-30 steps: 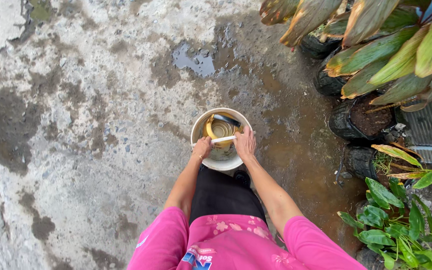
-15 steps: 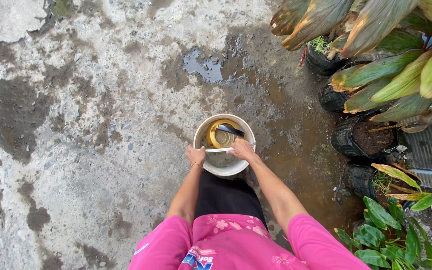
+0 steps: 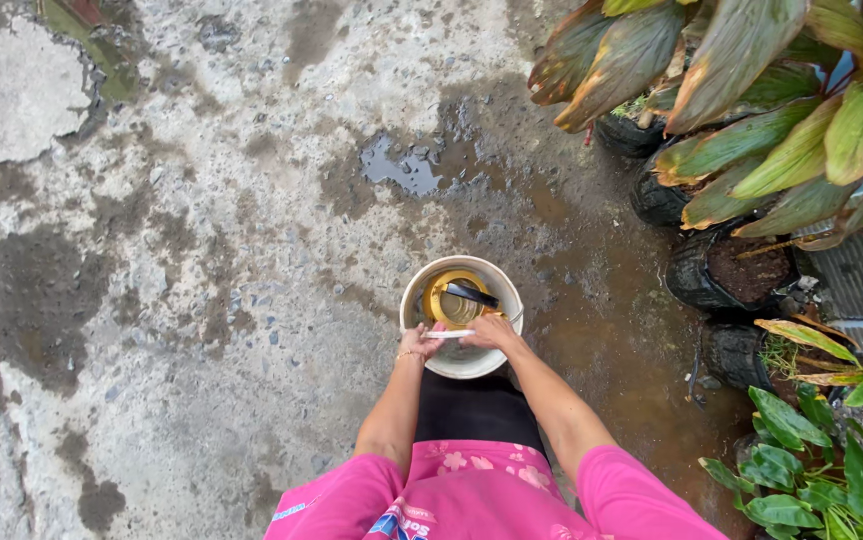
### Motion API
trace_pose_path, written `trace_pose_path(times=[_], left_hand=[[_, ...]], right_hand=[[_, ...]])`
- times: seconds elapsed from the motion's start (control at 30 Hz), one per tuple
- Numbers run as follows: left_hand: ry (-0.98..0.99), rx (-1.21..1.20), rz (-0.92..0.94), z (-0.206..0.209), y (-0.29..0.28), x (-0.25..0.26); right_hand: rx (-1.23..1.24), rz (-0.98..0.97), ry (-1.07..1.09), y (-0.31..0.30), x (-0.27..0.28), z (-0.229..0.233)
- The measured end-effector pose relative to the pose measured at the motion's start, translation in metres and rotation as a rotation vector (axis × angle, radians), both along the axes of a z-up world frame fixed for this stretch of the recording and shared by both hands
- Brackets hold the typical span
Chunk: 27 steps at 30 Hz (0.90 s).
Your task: The person washes a yellow cylindrical pump and a white tube inside a bucket of water by hand and then carries the bucket across a concrete yard with potted plants.
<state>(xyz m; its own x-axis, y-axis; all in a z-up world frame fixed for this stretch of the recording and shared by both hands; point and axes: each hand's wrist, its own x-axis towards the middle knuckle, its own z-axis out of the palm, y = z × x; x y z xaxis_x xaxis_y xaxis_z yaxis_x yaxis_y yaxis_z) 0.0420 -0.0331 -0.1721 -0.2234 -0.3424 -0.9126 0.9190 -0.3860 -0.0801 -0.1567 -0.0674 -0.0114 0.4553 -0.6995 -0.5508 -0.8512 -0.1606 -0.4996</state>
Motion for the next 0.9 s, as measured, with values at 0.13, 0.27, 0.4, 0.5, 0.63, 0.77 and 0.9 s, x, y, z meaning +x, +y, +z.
trace_pose_path(times=[0.13,0.27,0.4,0.5,0.63,0.77,0.9], left_hand=[[0.014,0.048,0.178,0.000,0.010,-0.018],[-0.059,0.152,0.181,-0.018,0.023,-0.016],[0.084,0.213,0.036,-0.035,0.007,0.000],[-0.096,0.307,-0.060,-0.031,0.004,-0.013],[-0.112,0.352,-0.054,-0.020,-0.006,-0.042],[-0.074,0.309,-0.022,-0.015,-0.031,-0.060],[-0.175,0.323,-0.307,0.002,-0.057,-0.074]], right_hand=[[-0.065,-0.094,0.070,0.019,-0.005,0.001],[-0.005,-0.068,0.086,0.023,-0.010,-0.007],[0.015,-0.108,0.008,0.026,-0.006,-0.011],[0.015,-0.138,-0.042,0.020,-0.022,-0.014],[0.037,-0.157,-0.076,0.020,-0.050,-0.018],[0.025,-0.226,-0.122,0.024,-0.067,-0.019],[0.069,-0.391,-0.153,0.031,-0.076,-0.025]])
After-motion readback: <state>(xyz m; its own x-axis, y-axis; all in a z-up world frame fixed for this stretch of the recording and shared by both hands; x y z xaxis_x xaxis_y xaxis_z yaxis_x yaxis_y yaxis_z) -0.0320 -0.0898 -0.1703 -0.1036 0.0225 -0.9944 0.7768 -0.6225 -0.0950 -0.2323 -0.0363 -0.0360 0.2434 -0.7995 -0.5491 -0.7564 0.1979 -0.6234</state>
